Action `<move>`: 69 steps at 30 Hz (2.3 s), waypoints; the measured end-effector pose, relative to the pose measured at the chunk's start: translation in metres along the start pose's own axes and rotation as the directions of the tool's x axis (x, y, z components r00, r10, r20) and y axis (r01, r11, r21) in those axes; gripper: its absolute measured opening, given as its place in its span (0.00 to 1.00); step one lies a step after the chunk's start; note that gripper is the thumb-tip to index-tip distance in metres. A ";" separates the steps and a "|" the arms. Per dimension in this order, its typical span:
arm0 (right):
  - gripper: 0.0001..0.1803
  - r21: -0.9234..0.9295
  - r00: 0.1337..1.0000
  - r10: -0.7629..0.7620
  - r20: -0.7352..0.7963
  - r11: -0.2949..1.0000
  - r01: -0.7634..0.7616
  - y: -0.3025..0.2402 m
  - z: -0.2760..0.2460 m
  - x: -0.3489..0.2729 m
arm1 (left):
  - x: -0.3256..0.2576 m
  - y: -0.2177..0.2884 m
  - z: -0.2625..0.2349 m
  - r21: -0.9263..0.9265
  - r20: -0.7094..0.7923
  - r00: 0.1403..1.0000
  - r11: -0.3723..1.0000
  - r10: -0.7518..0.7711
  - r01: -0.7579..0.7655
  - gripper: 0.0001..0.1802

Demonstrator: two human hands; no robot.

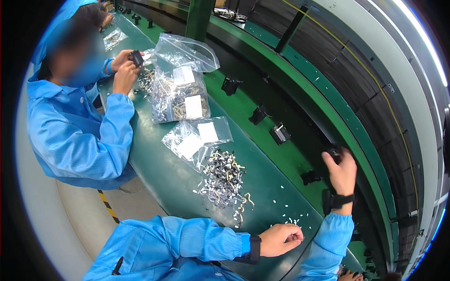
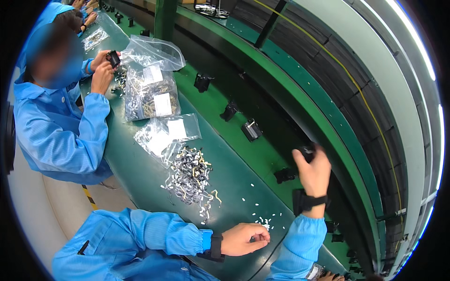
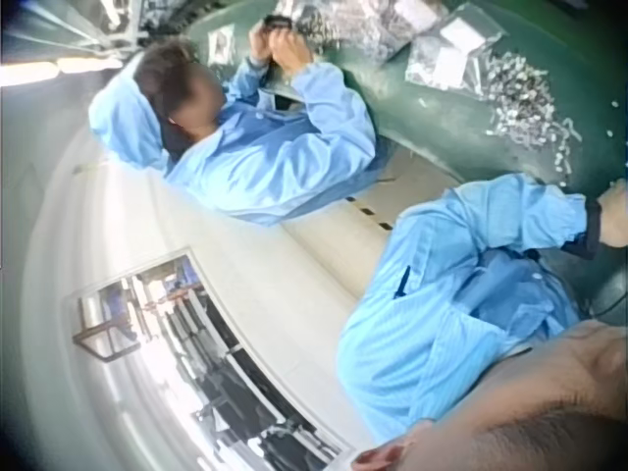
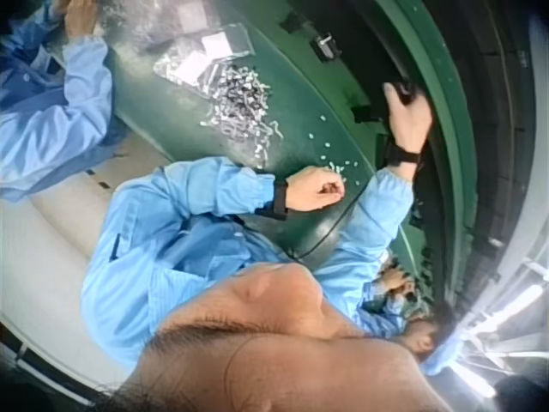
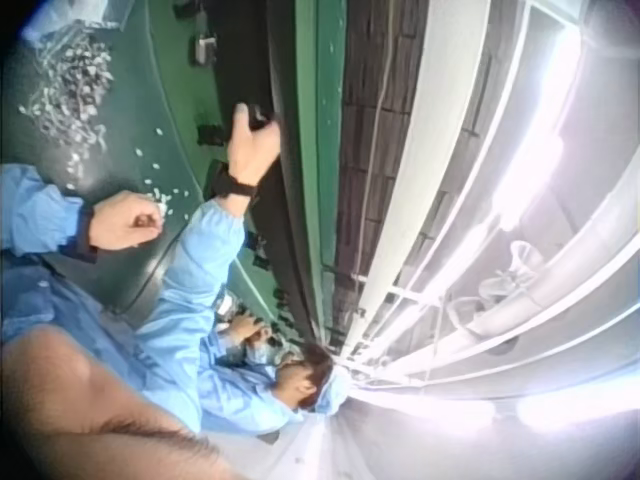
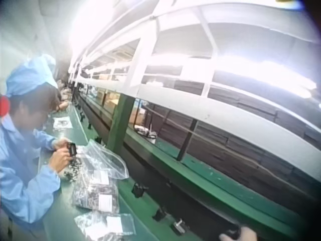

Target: Assembling small electrical or mechanical components into a black plastic housing on an industrial production line.

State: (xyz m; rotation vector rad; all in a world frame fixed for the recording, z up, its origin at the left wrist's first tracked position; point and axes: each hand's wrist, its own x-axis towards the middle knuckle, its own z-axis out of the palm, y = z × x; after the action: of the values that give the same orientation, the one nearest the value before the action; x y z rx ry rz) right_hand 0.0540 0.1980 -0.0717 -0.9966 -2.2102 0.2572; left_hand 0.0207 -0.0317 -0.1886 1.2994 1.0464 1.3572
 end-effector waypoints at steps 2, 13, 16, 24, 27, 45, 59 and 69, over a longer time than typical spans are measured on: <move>0.26 0.128 0.977 -0.044 0.208 0.992 0.018 -0.023 0.017 0.013 | 0.000 -0.002 0.001 -0.009 0.003 1.000 1.000 -0.022 0.022 0.08; 0.31 -0.111 0.879 -0.033 0.475 0.989 0.097 -0.037 0.134 0.050 | 0.001 -0.007 0.003 0.057 -0.117 0.992 0.997 -0.045 0.052 0.08; 0.43 -0.062 0.899 -0.102 0.427 0.988 0.142 -0.012 0.144 0.042 | 0.000 -0.010 0.007 0.048 -0.121 0.992 0.998 -0.028 0.034 0.07; 0.41 0.056 0.912 -0.079 0.403 0.997 0.062 -0.032 0.078 0.009 | -0.008 -0.004 0.008 0.080 -0.106 0.994 0.996 -0.028 0.036 0.07; 0.40 0.053 0.917 -0.072 0.392 0.997 0.055 -0.045 0.012 -0.027 | -0.008 -0.005 0.010 0.099 -0.098 0.995 0.995 0.010 -0.001 0.07; 0.40 0.251 0.775 0.599 0.202 0.733 -0.632 0.041 -0.144 -0.260 | -0.004 0.010 0.002 0.064 0.000 0.995 0.993 -0.100 0.100 0.06; 0.35 0.558 0.905 0.243 0.349 0.722 -0.409 -0.031 -0.037 -0.233 | 0.009 0.014 -0.012 -0.449 -0.226 0.936 0.882 -0.270 0.146 0.04; 0.09 0.625 0.906 0.424 -0.017 0.711 -0.322 -0.013 -0.037 -0.248 | 0.016 0.017 -0.023 -0.642 0.092 0.888 0.655 -0.451 0.399 0.06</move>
State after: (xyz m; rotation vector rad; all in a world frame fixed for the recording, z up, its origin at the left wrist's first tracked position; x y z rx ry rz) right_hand 0.1873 0.0065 -0.1652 -1.0277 -1.5736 0.9822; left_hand -0.0036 -0.0185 -0.1702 0.4376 0.7509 1.2346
